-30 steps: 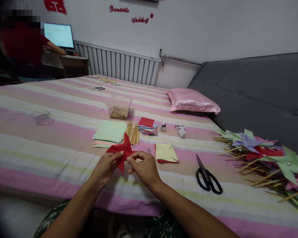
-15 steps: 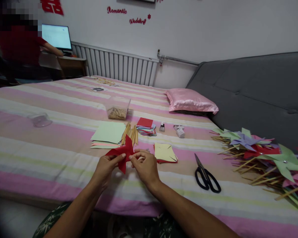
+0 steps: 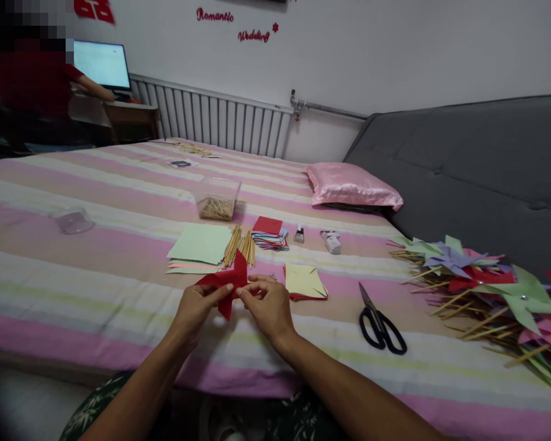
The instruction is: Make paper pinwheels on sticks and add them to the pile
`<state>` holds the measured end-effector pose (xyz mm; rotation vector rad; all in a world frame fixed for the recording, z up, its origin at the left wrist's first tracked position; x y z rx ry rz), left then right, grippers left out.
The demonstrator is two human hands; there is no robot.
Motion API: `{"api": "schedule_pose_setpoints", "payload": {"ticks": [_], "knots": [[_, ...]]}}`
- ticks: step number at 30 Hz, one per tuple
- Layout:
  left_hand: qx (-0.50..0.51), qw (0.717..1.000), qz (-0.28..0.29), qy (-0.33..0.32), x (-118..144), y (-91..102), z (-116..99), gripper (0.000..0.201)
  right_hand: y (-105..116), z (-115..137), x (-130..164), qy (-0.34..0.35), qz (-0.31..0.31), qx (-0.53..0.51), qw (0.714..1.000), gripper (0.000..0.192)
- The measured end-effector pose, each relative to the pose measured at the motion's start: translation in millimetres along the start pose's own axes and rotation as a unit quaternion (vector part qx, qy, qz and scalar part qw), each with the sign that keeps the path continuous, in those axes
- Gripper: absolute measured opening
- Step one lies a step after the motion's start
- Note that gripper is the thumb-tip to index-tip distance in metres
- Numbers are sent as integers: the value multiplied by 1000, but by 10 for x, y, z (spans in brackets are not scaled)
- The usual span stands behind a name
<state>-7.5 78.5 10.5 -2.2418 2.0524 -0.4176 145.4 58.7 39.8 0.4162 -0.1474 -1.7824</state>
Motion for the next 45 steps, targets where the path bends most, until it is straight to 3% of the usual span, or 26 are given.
{"api": "schedule_pose_setpoints", "payload": {"ticks": [9, 12, 15, 17, 20, 26, 32, 38, 45], "knots": [[-35, 999, -26, -15, -15, 49, -29, 19, -28, 74, 18, 5, 16, -35, 999, 25], [-17, 998, -62, -16, -62, 153, -29, 22, 138, 64, -90, -3, -23, -28, 999, 33], [-1, 996, -91, -21, -99, 248, -38, 24, 391, 6, -270, 23, -86, 67, 994, 32], [-3, 995, -98, -21, -106, 268, -40, 23, 404, -105, -386, 33, -49, 215, 975, 29], [-4, 995, -102, -9, -92, 255, -27, 21, 339, -320, -469, 30, -2, 306, 952, 29], [21, 996, -73, 39, -55, 174, 32, 23, 26, -550, -465, 27, 72, 439, 895, 31], [36, 996, -51, 68, -31, 114, 54, 21, -46, -592, -513, 40, 107, 494, 862, 30], [33, 996, -44, 66, -14, 101, 36, 22, -29, -632, -507, 49, 105, 483, 868, 28], [22, 997, -47, 56, -43, 127, 52, 23, 49, -573, -503, 43, 66, 403, 912, 20]]}}
Point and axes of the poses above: each hand's wrist, its own x-axis away from the middle knuckle, its own y-axis out of the back of the hand, z = x × y, the point moved 8 cm from there along -x, towards the middle knuckle, and after that the axes turned 4 degrees about -z, right-handed, at the moved point
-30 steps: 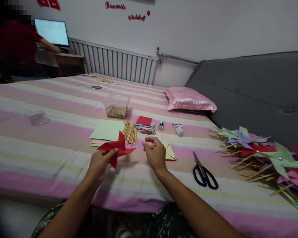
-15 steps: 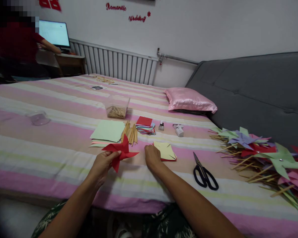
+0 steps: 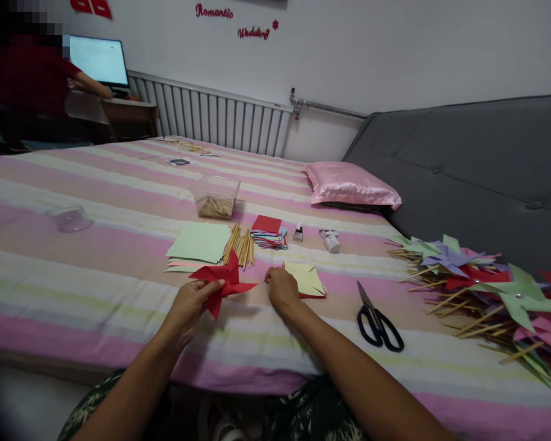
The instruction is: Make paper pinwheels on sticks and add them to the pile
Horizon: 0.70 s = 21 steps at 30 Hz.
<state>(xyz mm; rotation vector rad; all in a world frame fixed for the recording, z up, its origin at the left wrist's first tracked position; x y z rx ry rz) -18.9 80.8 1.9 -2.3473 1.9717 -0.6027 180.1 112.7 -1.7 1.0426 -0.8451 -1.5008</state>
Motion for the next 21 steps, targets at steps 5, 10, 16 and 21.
{"api": "schedule_pose_setpoints", "payload": {"ticks": [5, 10, 16, 21], "knots": [[-11, 1000, -9, -21, -22, 31, -22, 23, 102, -23, -5, -21, -39, -101, 994, 18], [-22, 998, -39, -49, -32, 78, -66, 18, 316, 28, 9, -26, -67, -227, 971, 19], [-45, 995, -43, -74, 3, 39, -108, 18, 668, 397, 237, 29, -79, -416, 905, 19], [-49, 996, -7, -80, 47, -71, -70, 22, 694, 774, 487, 73, -26, -428, 901, 14]]}}
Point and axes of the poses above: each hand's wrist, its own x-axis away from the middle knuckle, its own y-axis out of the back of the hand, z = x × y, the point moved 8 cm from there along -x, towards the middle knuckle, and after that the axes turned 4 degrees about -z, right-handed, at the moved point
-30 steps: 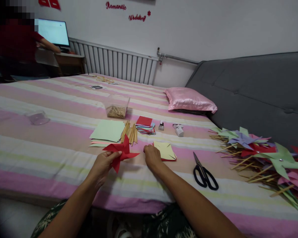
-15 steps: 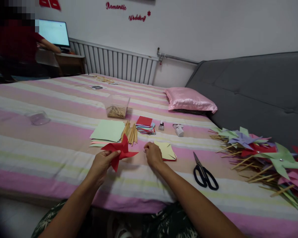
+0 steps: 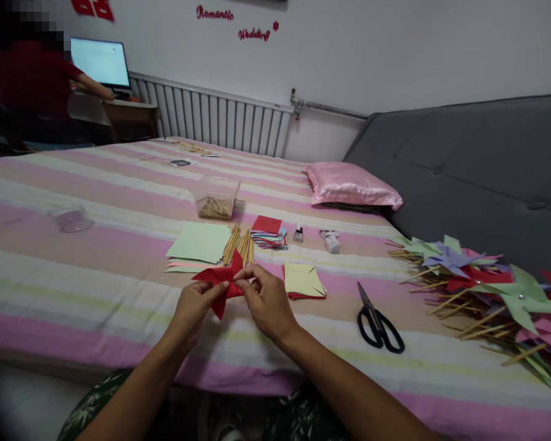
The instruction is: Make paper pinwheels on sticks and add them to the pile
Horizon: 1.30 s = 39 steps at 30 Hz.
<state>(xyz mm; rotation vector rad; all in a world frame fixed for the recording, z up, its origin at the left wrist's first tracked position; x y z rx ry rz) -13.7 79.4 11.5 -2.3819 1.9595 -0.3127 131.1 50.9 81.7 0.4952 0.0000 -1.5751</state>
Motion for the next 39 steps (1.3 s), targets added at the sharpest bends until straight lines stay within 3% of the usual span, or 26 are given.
{"api": "schedule_pose_setpoints", "payload": {"ticks": [5, 14, 17, 22, 27, 39], "knots": [[18, 999, 25, 16, 19, -53, 49, 23, -68, 60, 33, 34, 0, 59, 998, 12], [-37, 999, -30, -6, -44, 94, -11, 19, 125, -313, -109, -42, -63, 27, 997, 16], [-42, 999, -22, -9, -28, 77, -18, 20, 41, -249, -79, -31, -28, 4, 999, 15], [-34, 999, 9, -19, 39, -8, -72, 21, -99, -68, -5, 16, 8, 53, 998, 12], [-29, 998, 47, -24, 73, -74, -104, 27, -86, -70, -10, 25, -2, 78, 997, 10], [-6, 998, 59, -18, 73, -80, -86, 26, -47, -86, 6, 5, -22, 81, 996, 12]]}}
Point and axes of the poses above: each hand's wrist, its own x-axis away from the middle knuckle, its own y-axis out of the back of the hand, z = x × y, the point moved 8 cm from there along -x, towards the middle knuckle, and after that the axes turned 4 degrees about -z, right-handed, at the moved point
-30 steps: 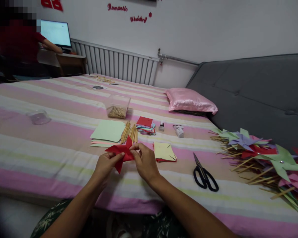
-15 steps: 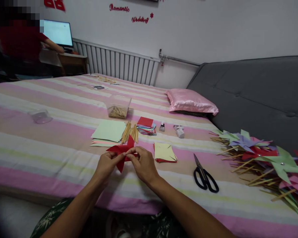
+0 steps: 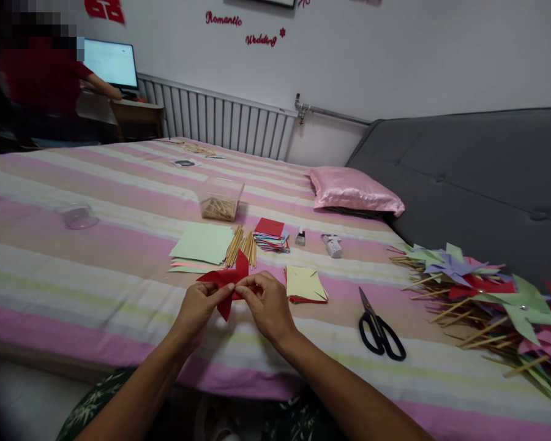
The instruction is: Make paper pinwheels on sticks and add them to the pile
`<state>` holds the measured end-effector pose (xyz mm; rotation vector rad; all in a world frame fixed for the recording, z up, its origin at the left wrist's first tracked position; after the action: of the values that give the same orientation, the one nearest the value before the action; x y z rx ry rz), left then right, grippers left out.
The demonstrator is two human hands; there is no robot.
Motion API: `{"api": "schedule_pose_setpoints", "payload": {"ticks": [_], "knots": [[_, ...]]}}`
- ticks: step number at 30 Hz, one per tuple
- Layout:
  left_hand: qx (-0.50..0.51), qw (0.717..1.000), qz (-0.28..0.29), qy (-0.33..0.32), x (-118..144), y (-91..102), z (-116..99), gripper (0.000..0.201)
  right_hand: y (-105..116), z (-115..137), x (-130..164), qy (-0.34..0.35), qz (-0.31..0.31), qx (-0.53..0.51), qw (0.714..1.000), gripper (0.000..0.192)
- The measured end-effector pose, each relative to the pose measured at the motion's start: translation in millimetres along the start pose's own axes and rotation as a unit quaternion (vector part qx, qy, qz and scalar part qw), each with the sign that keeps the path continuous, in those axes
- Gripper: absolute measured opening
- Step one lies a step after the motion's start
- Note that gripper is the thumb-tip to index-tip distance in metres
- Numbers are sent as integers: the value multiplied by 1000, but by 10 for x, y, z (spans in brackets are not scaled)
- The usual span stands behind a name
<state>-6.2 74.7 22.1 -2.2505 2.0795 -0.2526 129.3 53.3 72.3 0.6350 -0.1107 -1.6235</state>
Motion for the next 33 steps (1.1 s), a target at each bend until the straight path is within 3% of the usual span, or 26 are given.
{"api": "schedule_pose_setpoints", "payload": {"ticks": [13, 19, 25, 30, 33], "knots": [[-15, 1000, 4, -9, -33, 9, 19, 22, -1, -29, -6, -21, 4, -20, 1000, 14], [-22, 1000, 2, -11, -10, -2, -2, 24, 98, 60, -3, 35, -46, 10, 998, 7], [-21, 1000, 2, -13, -3, 1, 9, 23, 8, 6, 1, 2, -8, -59, 998, 9], [-12, 1000, 4, -8, 12, -17, -4, 22, 15, -52, 7, -17, -51, -118, 992, 17], [-11, 1000, 4, -5, 16, -25, -6, 22, -45, -111, 13, -51, -35, -195, 979, 29]]}}
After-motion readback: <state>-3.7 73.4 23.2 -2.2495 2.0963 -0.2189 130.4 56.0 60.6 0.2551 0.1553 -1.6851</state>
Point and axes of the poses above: each hand's wrist, its own x-axis away from the middle knuckle, its own y-axis out of the back of the hand, z = x × y, the point moved 8 cm from there along -x, towards the middle knuckle, and after that the axes turned 4 degrees about -z, right-handed, at the moved point
